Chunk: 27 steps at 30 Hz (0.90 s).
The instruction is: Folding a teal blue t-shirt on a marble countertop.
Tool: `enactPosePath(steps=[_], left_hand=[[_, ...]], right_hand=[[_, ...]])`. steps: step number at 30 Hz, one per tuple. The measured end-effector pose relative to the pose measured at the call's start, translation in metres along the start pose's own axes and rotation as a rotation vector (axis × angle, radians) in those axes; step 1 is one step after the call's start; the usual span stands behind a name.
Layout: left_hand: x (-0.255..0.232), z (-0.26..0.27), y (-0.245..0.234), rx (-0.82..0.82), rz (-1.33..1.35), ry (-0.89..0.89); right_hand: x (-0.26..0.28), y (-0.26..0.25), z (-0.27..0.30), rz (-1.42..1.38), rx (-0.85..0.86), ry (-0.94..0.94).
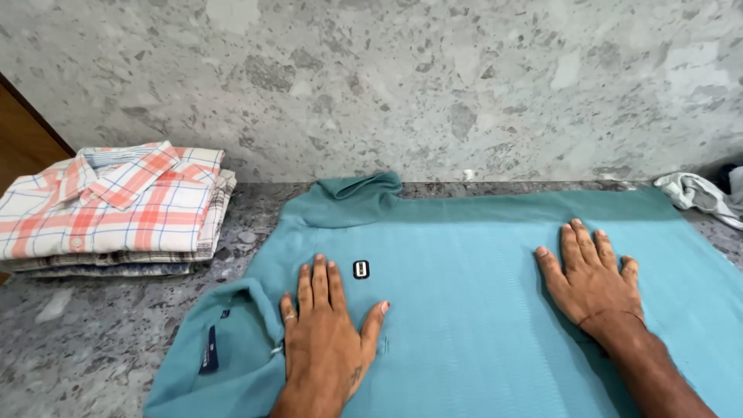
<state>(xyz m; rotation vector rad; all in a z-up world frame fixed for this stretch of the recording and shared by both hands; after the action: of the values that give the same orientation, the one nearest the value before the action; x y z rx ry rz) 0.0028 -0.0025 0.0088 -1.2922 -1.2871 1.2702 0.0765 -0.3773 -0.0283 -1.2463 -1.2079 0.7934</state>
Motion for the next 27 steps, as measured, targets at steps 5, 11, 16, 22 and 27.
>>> enactPosePath(steps=[5, 11, 16, 22, 27], left_hand=[[-0.006, 0.007, -0.034, 0.087, -0.097, -0.04], [0.001, -0.068, -0.004, -0.255, -0.01, 0.096], [-0.005, -0.106, -0.023, -0.154, 0.072, 0.117], [0.007, -0.16, 0.012, -0.176, 0.061, 0.097], [0.012, -0.158, 0.012, -0.427, 0.079, 0.181]], right_hand=[[-0.006, 0.001, 0.014, 0.031, -0.016, -0.052], [-0.01, 0.002, 0.024, 0.065, -0.048, -0.073], [-0.019, 0.01, 0.021, 0.1, -0.068, -0.053], [-0.015, 0.006, 0.024, 0.167, -0.031, -0.011], [-0.022, 0.008, 0.023, 0.19, -0.041, -0.04]])
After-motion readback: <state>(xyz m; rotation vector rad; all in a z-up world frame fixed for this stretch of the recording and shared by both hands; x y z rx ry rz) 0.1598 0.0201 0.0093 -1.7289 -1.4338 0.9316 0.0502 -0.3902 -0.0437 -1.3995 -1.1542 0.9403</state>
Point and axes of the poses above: each hand's wrist, its own z-axis away from the middle knuckle, its own y-axis out of the palm, x = y × z, the point moved 4 cm from there along -z, towards the middle knuckle, and after that the axes turned 8 degrees about -z, right-handed, at the moved point
